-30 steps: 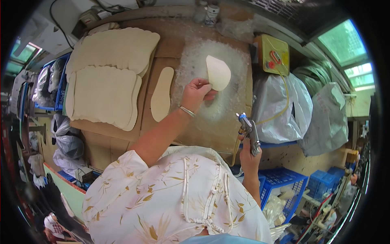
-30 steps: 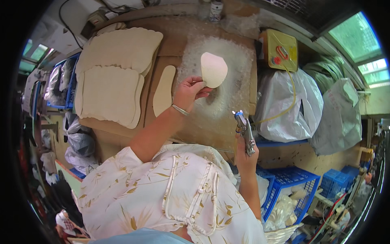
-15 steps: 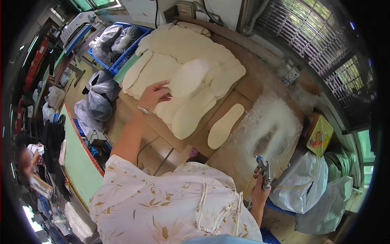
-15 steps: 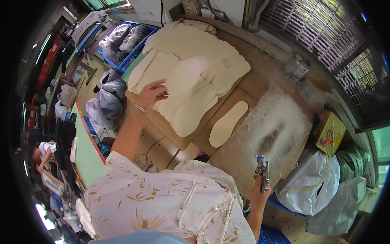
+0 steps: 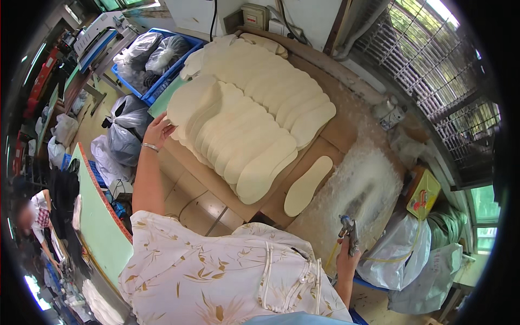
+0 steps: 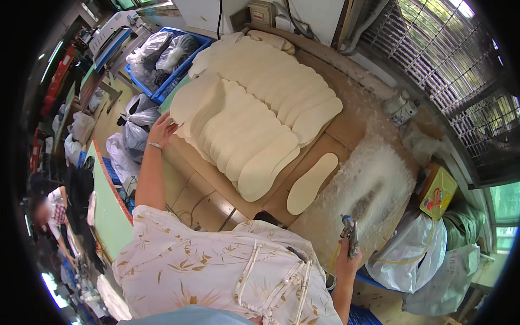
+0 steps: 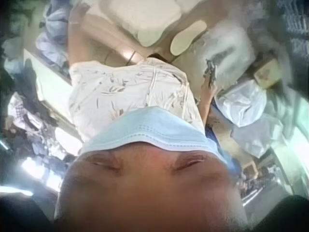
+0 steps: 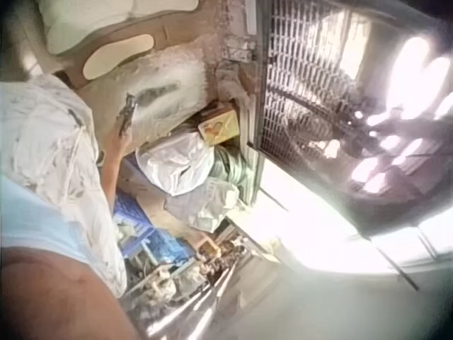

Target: Applying adhesive to shoe soles and organizing them.

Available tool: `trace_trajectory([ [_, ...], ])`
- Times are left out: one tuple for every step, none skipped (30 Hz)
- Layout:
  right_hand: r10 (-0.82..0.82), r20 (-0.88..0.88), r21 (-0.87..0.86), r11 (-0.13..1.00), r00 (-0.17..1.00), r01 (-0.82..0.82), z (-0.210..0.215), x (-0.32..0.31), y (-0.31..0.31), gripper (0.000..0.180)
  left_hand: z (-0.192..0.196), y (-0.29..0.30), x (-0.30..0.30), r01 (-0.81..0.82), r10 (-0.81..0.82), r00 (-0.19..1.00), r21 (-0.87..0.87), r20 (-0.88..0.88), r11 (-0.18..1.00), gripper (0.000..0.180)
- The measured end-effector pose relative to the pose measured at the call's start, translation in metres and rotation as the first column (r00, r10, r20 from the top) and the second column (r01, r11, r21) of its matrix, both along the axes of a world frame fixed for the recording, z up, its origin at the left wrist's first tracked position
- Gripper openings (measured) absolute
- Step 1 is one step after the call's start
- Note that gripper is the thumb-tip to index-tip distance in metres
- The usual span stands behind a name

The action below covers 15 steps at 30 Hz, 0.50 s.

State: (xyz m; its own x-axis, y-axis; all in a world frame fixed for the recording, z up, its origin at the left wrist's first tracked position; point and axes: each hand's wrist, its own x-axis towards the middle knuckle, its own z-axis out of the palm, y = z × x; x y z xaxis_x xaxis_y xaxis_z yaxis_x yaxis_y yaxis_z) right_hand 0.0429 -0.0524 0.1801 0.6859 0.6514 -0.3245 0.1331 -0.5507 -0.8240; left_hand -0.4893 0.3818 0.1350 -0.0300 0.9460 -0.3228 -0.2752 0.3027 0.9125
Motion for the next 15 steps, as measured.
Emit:
trace_trajectory([
  [0.006, 0.012, -0.003, 1.000, 1.000, -0.006, 0.000, -0.001, 0.001, 0.028, -0.007, 0.000, -0.008, -0.009, 0.008, 1.000, -0.020, -0.025, 1.000, 0.038],
  [0.003, 0.014, -0.006, 1.000, 1.000, -0.003, -0.001, -0.001, 0.003, 0.028, -0.014, 0.000, -0.015, -0.005, 0.005, 1.000, -0.023, -0.024, 1.000, 0.038],
  [0.009, 0.019, -0.021, 1.000, 1.000, -0.008, -0.001, -0.002, 0.004, 0.029, -0.024, 0.001, -0.027, -0.022, 0.021, 0.999, -0.047, -0.026, 0.999, 0.039],
  [0.014, 0.024, -0.038, 0.999, 1.000, -0.013, -0.002, -0.004, 0.005, 0.029, -0.032, 0.001, -0.034, -0.039, 0.037, 0.999, -0.072, -0.030, 0.997, 0.040],
  [0.014, 0.023, -0.041, 0.999, 1.000, -0.013, -0.001, -0.006, 0.007, 0.029, -0.040, 0.004, -0.041, -0.038, 0.036, 0.999, -0.075, -0.032, 0.996, 0.040],
  [0.024, 0.024, -0.043, 0.999, 0.999, -0.023, 0.000, -0.007, 0.009, 0.029, -0.047, 0.004, -0.047, -0.072, 0.065, 0.995, -0.103, -0.070, 0.992, 0.039],
  [0.034, 0.026, -0.045, 0.998, 0.999, -0.033, 0.001, -0.008, 0.011, 0.029, -0.055, 0.004, -0.053, -0.108, 0.094, 0.990, -0.130, -0.110, 0.986, 0.039],
  [0.036, 0.024, -0.049, 0.998, 0.999, -0.035, -0.001, -0.010, 0.012, 0.029, -0.062, 0.006, -0.058, -0.141, 0.124, 0.985, -0.149, -0.119, 0.979, 0.038],
  [0.037, 0.087, 0.032, 0.999, 0.996, -0.040, -0.005, -0.013, 0.013, 0.027, -0.067, 0.008, -0.055, -0.137, 0.119, 0.986, -0.157, -0.119, 0.978, 0.038],
  [0.034, 0.149, 0.112, 0.992, 0.988, -0.051, -0.008, -0.015, 0.012, 0.027, -0.072, 0.009, -0.052, -0.181, 0.155, 0.975, -0.164, -0.160, 0.970, 0.039],
  [0.031, 0.150, 0.104, 0.994, 0.988, -0.047, -0.009, -0.015, 0.010, 0.027, -0.077, 0.009, -0.049, -0.223, 0.188, 0.961, -0.170, -0.202, 0.960, 0.039],
  [0.014, 0.153, 0.092, 0.995, 0.988, -0.028, -0.011, -0.016, 0.006, 0.027, -0.081, 0.009, -0.036, -0.279, 0.241, 0.947, -0.178, -0.212, 0.944, 0.036],
  [0.008, 0.147, 0.089, 0.996, 0.989, -0.021, -0.011, -0.016, 0.003, 0.027, -0.092, 0.010, -0.048, -0.278, 0.237, 0.947, -0.180, -0.218, 0.944, 0.036],
  [0.004, 0.143, 0.084, 0.996, 0.990, -0.016, -0.010, -0.014, 0.001, 0.027, -0.103, 0.011, -0.060, -0.333, 0.287, 0.920, -0.142, -0.267, 0.932, 0.032],
  [0.032, 0.162, 0.041, 0.998, 0.986, -0.039, -0.010, -0.011, -0.001, 0.027, -0.116, 0.014, -0.064, -0.373, 0.325, 0.893, -0.108, -0.312, 0.922, 0.028],
])
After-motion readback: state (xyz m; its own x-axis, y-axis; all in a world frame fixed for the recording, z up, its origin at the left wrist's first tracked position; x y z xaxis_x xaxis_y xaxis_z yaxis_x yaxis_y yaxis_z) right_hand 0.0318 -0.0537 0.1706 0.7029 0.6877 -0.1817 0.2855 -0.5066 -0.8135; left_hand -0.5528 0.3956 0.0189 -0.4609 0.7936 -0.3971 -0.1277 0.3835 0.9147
